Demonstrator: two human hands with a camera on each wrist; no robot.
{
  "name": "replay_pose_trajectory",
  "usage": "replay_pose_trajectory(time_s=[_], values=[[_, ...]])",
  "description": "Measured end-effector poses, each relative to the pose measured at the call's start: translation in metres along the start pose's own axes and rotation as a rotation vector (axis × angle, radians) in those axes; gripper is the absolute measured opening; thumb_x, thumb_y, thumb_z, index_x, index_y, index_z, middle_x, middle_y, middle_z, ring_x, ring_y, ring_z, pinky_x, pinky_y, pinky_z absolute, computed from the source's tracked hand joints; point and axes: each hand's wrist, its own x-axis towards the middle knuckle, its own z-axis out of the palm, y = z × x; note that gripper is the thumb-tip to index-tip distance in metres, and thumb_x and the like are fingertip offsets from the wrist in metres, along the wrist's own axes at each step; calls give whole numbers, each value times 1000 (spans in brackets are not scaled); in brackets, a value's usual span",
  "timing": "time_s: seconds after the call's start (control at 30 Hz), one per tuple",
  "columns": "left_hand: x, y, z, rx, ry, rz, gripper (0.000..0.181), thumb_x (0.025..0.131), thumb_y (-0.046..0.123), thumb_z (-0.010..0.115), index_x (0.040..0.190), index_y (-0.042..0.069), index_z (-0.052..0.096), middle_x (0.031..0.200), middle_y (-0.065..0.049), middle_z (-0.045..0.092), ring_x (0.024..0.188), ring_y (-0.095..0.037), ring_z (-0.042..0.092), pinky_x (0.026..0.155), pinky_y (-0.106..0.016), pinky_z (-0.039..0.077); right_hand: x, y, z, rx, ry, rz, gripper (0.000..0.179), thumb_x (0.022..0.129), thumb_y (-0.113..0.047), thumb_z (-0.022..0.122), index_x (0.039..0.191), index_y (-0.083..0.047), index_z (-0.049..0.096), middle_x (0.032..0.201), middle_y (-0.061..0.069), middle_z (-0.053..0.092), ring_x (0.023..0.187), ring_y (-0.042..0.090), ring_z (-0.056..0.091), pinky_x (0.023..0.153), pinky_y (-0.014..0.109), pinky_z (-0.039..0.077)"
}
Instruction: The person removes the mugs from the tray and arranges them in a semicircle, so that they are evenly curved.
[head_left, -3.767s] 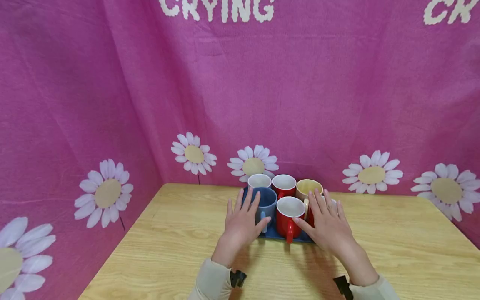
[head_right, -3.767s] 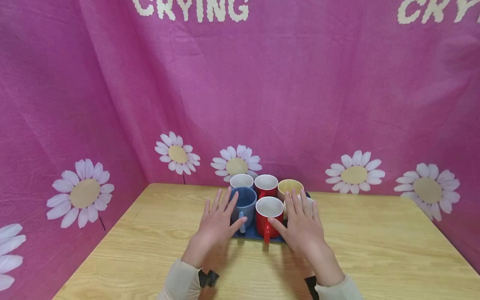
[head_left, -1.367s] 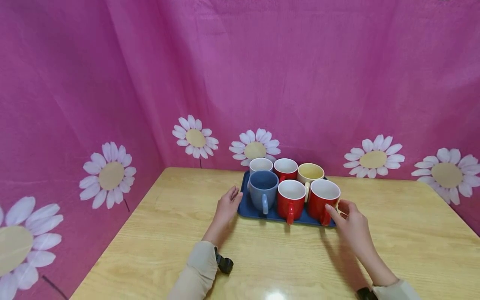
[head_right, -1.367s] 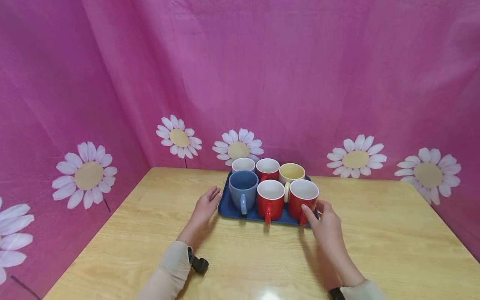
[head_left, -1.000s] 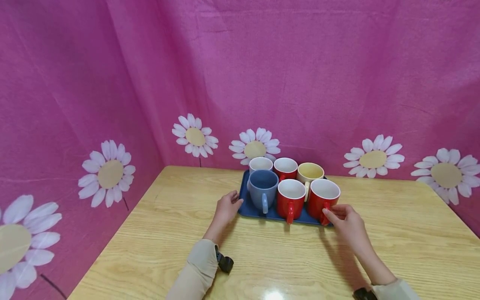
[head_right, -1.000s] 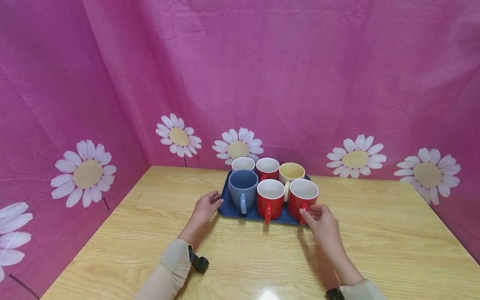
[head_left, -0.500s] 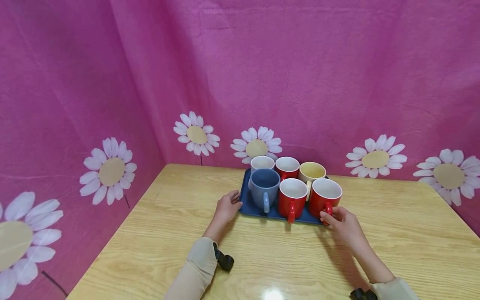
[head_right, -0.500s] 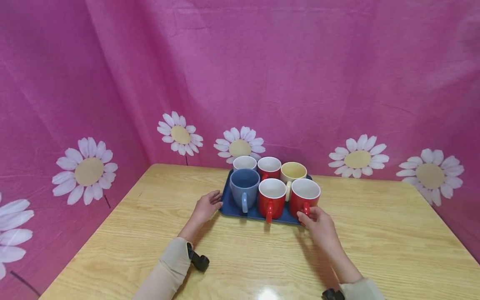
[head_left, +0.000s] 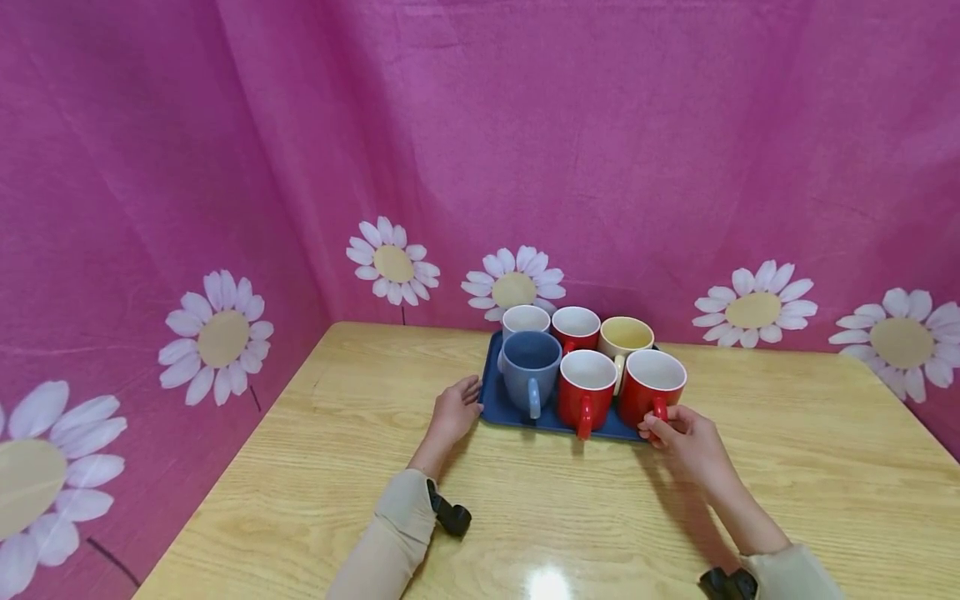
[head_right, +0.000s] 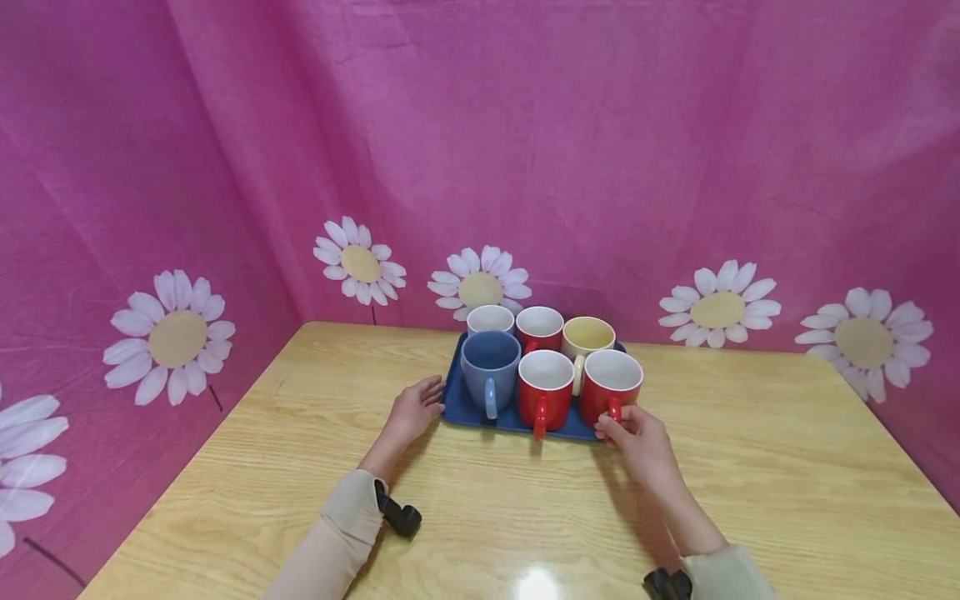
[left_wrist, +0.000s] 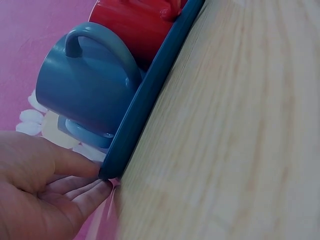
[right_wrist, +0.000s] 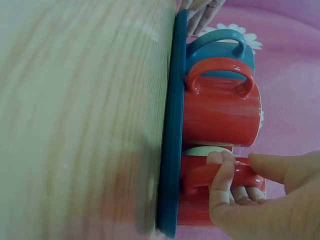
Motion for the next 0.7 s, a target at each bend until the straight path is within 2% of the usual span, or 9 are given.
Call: replay_pose_trajectory(time_s=[0.23, 0.4, 0.7], values=[[-1, 0, 0, -17, -3, -56, 50, 93, -7, 57, 141, -10, 45, 141, -26, 53, 131, -36, 53, 108, -43, 47, 0, -1, -1, -51, 10, 10, 25, 99, -15, 58, 105, 9, 55, 77, -7, 71, 71, -4, 64, 69, 11, 55], [-1, -1, 0, -9, 0, -52, 49, 93, -5, 59, 140, -9, 46, 140, -26, 53, 130, -36, 54, 108, -43, 48, -3, -4, -2, -88, 30, 0, 25, 99, -16, 58, 103, 8, 55, 79, -4, 73, 71, -5, 64, 69, 12, 55], [1, -6, 0, -20, -4, -47, 49, 92, -6, 59, 139, -10, 46, 139, -26, 54, 131, -36, 54, 108, -42, 48, -8, -5, -2, -103, 64, -21, 24, 98, -18, 60, 99, 6, 58, 75, -9, 73, 71, -7, 62, 70, 13, 55]])
